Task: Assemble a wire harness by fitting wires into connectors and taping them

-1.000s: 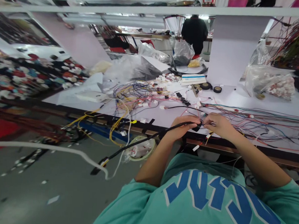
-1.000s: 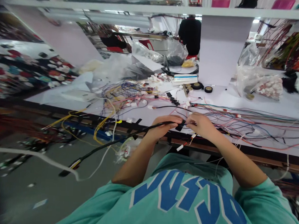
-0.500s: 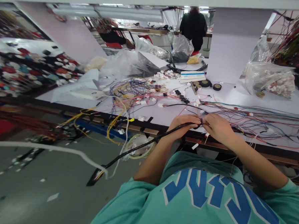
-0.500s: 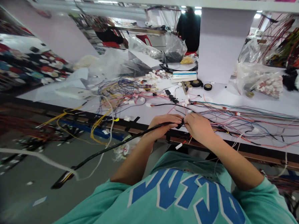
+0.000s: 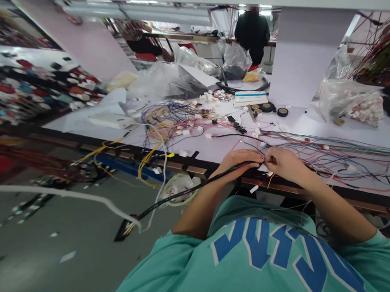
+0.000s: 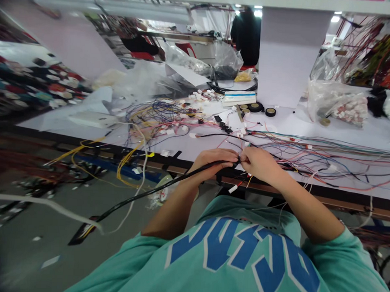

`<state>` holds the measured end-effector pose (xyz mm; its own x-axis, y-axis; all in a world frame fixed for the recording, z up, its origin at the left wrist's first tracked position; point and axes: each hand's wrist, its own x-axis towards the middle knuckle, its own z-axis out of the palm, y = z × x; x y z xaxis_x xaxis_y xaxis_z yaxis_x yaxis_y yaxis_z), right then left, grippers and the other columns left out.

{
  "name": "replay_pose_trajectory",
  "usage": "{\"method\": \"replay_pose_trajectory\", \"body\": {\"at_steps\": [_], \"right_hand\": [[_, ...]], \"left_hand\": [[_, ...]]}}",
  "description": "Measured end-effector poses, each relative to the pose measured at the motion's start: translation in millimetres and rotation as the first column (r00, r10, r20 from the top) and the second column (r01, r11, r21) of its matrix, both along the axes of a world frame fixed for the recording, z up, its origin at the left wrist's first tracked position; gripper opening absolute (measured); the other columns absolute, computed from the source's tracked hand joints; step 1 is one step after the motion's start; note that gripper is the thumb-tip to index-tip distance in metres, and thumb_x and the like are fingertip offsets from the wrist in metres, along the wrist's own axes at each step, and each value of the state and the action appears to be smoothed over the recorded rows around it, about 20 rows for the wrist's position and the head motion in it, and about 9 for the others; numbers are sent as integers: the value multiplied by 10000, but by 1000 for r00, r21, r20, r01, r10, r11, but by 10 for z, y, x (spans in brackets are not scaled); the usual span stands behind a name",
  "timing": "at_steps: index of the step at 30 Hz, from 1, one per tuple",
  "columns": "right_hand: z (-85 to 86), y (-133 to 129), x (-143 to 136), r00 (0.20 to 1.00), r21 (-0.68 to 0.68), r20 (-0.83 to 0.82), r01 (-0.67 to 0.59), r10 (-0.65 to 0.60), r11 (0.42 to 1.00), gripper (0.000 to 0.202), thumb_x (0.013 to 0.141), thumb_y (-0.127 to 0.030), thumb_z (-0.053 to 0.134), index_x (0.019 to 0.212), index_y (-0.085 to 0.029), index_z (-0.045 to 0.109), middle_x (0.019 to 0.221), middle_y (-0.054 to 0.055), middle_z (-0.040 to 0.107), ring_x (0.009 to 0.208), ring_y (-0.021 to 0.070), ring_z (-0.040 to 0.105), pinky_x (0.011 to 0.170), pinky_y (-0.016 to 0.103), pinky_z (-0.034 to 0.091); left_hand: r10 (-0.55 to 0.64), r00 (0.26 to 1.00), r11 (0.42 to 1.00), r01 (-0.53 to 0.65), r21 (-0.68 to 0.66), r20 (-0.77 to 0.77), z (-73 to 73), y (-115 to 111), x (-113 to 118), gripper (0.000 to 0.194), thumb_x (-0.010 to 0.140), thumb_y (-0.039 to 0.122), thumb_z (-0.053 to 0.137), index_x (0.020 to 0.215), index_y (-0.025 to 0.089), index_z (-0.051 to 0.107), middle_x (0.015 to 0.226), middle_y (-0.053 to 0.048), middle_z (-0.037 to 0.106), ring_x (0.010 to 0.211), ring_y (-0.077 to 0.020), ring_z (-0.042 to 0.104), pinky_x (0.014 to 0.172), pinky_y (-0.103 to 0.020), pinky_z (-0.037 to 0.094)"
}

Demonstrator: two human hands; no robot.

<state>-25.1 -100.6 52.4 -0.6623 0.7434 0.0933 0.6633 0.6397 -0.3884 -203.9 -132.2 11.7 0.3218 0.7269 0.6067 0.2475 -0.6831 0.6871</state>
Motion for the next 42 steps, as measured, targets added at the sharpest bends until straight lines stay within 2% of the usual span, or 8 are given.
{"method": "replay_pose_trajectory", "body": {"at_steps": [6, 12, 19, 27, 31, 35, 39, 42], "right_hand": [[85, -23, -27, 998, -95, 54, 43, -38, 995, 129, 654, -74, 508, 721, -163, 574, 660, 1, 592, 567, 103, 471, 550, 197, 322], [52, -37, -15, 996, -145, 6, 87, -87, 986, 132, 641, -93, 518, 737, -160, 580, 644, -7, 599, 553, 98, 479, 544, 191, 332], [36, -59, 35, 992, -49, -8, 127, -128, 991, 59, 625, -124, 513, 629, -174, 543, 552, -17, 562, 503, 99, 438, 518, 207, 301], [-73, -44, 100, 976, -161, -220, -27, -9, 987, 45, 644, -141, 473, 621, -179, 479, 540, -49, 497, 469, 64, 384, 496, 183, 300], [-101, 6, 148, 965, -17, -210, -166, 158, 986, 78, 671, -116, 449, 640, -178, 485, 559, -43, 470, 505, 73, 381, 524, 190, 305], [-42, 57, 210, 943, 146, -91, -307, 321, 941, 131, 762, -132, 424, 675, -177, 512, 607, -4, 501, 581, 106, 415, 583, 218, 324], [12, 68, 245, 921, 209, -3, -381, 390, 901, 201, 844, -173, 368, 720, -174, 527, 676, 37, 540, 631, 132, 441, 605, 239, 338], [-49, 50, 249, 935, 240, 33, -350, 352, 906, 172, 832, -161, 379, 741, -172, 525, 695, 46, 547, 650, 145, 452, 608, 252, 347]], "left_hand": [[25, 995, 1000, -24, 11, -93, -24, 7, 0, 233, 806, 352, 592, 891, 167, 703, 937, -92, 717, 914, -165, 664, 857, -254, 514], [59, 989, 995, -69, -68, -137, -102, 37, 24, 294, 806, 389, 576, 971, 169, 684, 987, -72, 709, 933, -173, 657, 882, -264, 493], [130, 988, 971, -144, -192, -84, -93, 22, 115, 203, 787, 349, 595, 837, 195, 718, 879, -41, 726, 827, -165, 670, 807, -252, 507], [288, 957, 896, -278, -347, -22, -22, 25, 217, 106, 708, 255, 646, 746, 192, 724, 788, -19, 725, 760, -158, 658, 739, -239, 507], [299, 943, 828, -181, -531, 145, -16, 49, 250, 174, 661, 321, 668, 709, 161, 717, 637, -5, 682, 595, -127, 611, 581, -220, 507], [315, 904, 755, -53, -654, 290, -6, 69, 260, 296, 556, 411, 730, 651, 133, 692, 595, -14, 655, 506, -101, 551, 451, -196, 459], [306, 871, 710, 60, -701, 384, 23, 80, 279, 325, 492, 412, 759, 604, 125, 655, 550, -8, 622, 474, -86, 518, 395, -180, 411], [283, 853, 659, 159, -735, 438, 22, 88, 293, 322, 481, 400, 759, 602, 125, 643, 486, 16, 569, 427, -74, 483, 359, -176, 370]]}}
